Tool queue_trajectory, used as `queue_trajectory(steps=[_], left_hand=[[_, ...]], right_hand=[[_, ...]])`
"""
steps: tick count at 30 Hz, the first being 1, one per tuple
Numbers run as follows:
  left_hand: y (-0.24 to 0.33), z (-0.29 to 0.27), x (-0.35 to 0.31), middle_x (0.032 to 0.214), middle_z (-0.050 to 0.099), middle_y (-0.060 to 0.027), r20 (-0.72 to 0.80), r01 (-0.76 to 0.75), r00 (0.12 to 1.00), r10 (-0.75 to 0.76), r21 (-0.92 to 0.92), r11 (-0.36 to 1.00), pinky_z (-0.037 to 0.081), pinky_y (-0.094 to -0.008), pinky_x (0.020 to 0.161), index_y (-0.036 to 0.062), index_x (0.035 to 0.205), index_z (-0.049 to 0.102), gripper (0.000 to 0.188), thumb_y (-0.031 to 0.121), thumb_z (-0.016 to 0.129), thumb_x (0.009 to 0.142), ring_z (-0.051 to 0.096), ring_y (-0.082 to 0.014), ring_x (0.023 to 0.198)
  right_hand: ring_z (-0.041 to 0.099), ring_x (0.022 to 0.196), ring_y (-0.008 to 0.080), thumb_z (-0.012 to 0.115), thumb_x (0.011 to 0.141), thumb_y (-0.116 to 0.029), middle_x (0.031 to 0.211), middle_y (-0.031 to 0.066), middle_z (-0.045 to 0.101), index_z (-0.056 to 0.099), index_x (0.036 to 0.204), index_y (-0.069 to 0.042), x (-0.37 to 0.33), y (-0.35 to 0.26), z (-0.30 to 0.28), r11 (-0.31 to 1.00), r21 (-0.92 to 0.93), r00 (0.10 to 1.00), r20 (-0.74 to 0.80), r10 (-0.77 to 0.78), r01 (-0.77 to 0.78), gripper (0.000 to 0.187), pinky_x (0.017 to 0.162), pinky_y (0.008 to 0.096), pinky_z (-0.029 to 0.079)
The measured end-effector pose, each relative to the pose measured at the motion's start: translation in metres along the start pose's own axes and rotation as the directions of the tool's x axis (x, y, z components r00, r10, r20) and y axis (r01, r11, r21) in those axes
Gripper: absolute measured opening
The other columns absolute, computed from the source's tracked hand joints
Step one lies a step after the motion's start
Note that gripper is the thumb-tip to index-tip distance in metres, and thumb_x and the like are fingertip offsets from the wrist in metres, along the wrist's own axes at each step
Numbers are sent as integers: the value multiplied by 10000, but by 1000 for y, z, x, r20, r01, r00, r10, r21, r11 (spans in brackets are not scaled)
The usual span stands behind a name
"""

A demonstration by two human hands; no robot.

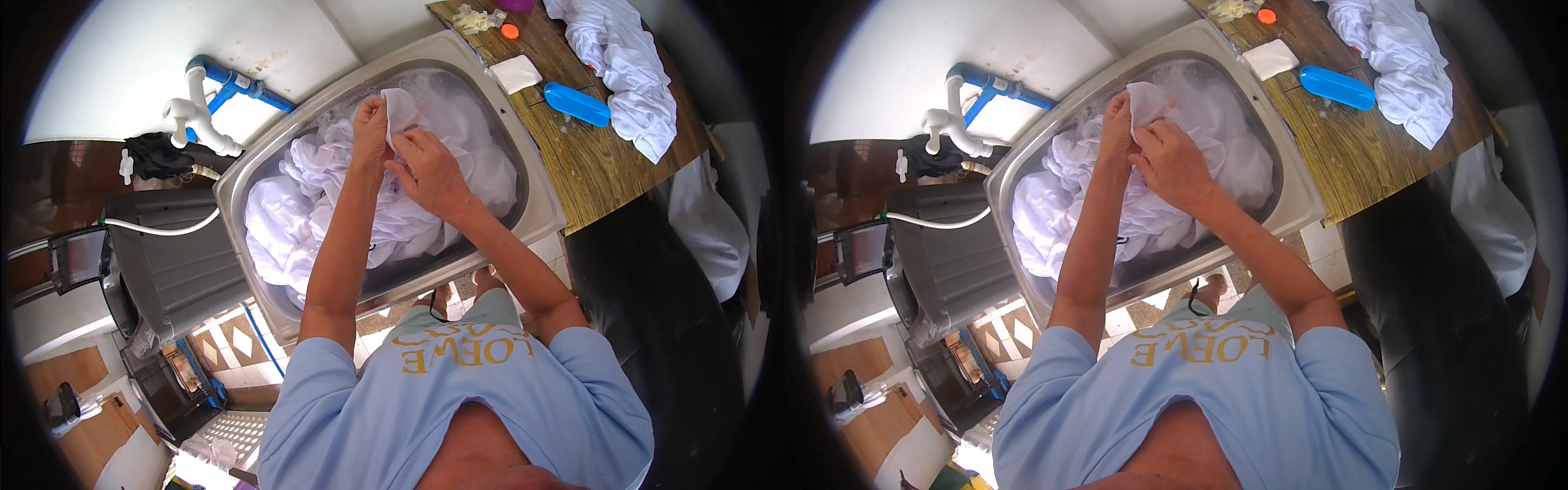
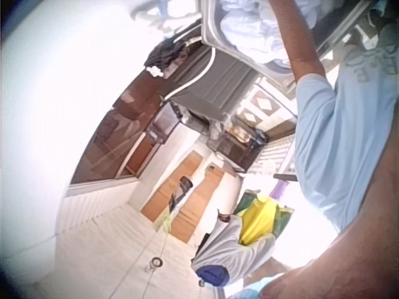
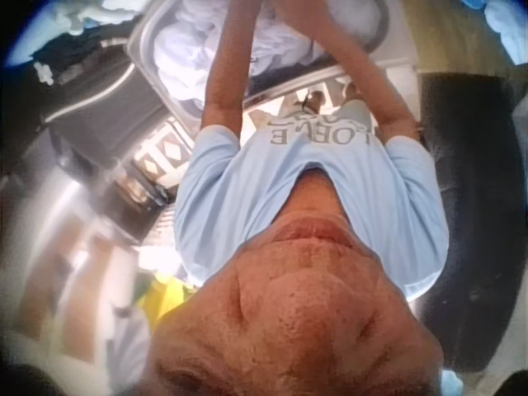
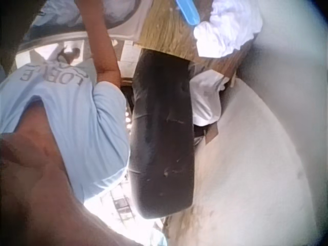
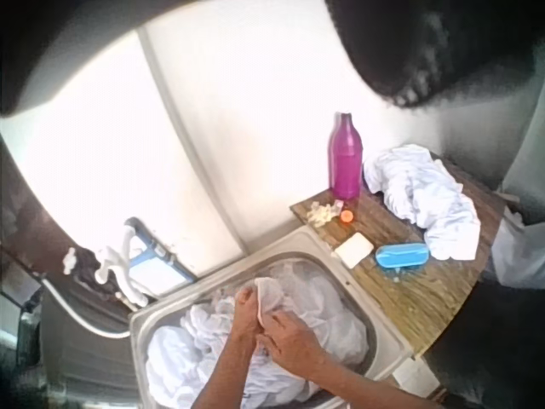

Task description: The person scrubs a white garment using a blue brush in a basin of soapy water and rubs the fabric against itself by hand.

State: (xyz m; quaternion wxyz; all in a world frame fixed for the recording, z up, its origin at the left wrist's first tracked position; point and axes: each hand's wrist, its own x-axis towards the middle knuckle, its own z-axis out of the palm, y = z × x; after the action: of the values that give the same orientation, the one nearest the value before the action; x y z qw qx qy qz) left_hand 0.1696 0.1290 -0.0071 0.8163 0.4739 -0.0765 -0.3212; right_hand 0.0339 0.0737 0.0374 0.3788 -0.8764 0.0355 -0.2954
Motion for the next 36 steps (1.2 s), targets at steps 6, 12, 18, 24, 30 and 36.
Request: queue_trajectory(steps=[6, 12, 18, 24, 30, 36], left_hand=[[-4, -7, -12, 988, 647, -118, 90, 217, 975, -201, -245, 945, 532, -378, 766, 30, 1064, 584, 333, 330, 509, 940, 637, -230, 901], [8, 5, -40, 1119, 607, -162, 97, 192, 980, -173, -245, 950, 477, -408, 892, 4, 1157, 542, 388, 315, 475, 935, 595, -278, 1023], [0, -4, -51, 1043, 632, -127, 19, 109, 994, -107, -223, 969, 507, -365, 834, -8, 1091, 576, 270, 144, 548, 871, 620, -239, 943], [8, 5, -58, 1004, 650, -88, -6, 96, 995, -102, -292, 952, 526, -306, 779, -4, 1066, 600, 228, 102, 562, 867, 638, -192, 882], [22, 9, -65, 962, 662, -53, 87, 68, 995, -51, -217, 974, 525, -260, 743, -5, 1074, 623, 227, 96, 564, 879, 637, -128, 856], [25, -7, -68, 941, 658, -33, 50, -44, 998, 40, 90, 995, 507, -244, 760, 8, 1043, 648, 196, 104, 588, 882, 620, -107, 815]], right_hand=[[532, 942, 327, 667, 735, -74, 1013, 151, 557, 557, 1111, 26, -11, 6, 2, 1000, 22, 996, 82, 18, -19, 404, 825, 397, 444], [530, 981, 335, 655, 723, -39, 1035, 160, 554, 555, 1119, 29, -14, 11, 4, 999, 47, 990, 139, -6, -1, 414, 859, 400, 441], [526, 959, 329, 648, 716, -44, 1006, 153, 543, 561, 1100, 8, -16, 12, 2, 994, 102, 985, 162, -53, 37, 398, 832, 401, 443], [544, 942, 287, 636, 790, -107, 1017, 147, 548, 593, 1075, -11, -5, 31, -16, 964, 264, 997, 83, -9, -14, 303, 840, 344, 435], [541, 858, 183, 514, 935, -249, 902, 69, 583, 608, 1032, -4, 82, 57, -25, 800, 561, 932, 362, -6, -213, 280, 771, 290, 439], [563, 804, 102, 496, 956, -280, 858, 4, 589, 606, 924, -52, 86, 91, -13, 330, 657, 700, 714, 16, -678, 256, 753, 245, 456]])
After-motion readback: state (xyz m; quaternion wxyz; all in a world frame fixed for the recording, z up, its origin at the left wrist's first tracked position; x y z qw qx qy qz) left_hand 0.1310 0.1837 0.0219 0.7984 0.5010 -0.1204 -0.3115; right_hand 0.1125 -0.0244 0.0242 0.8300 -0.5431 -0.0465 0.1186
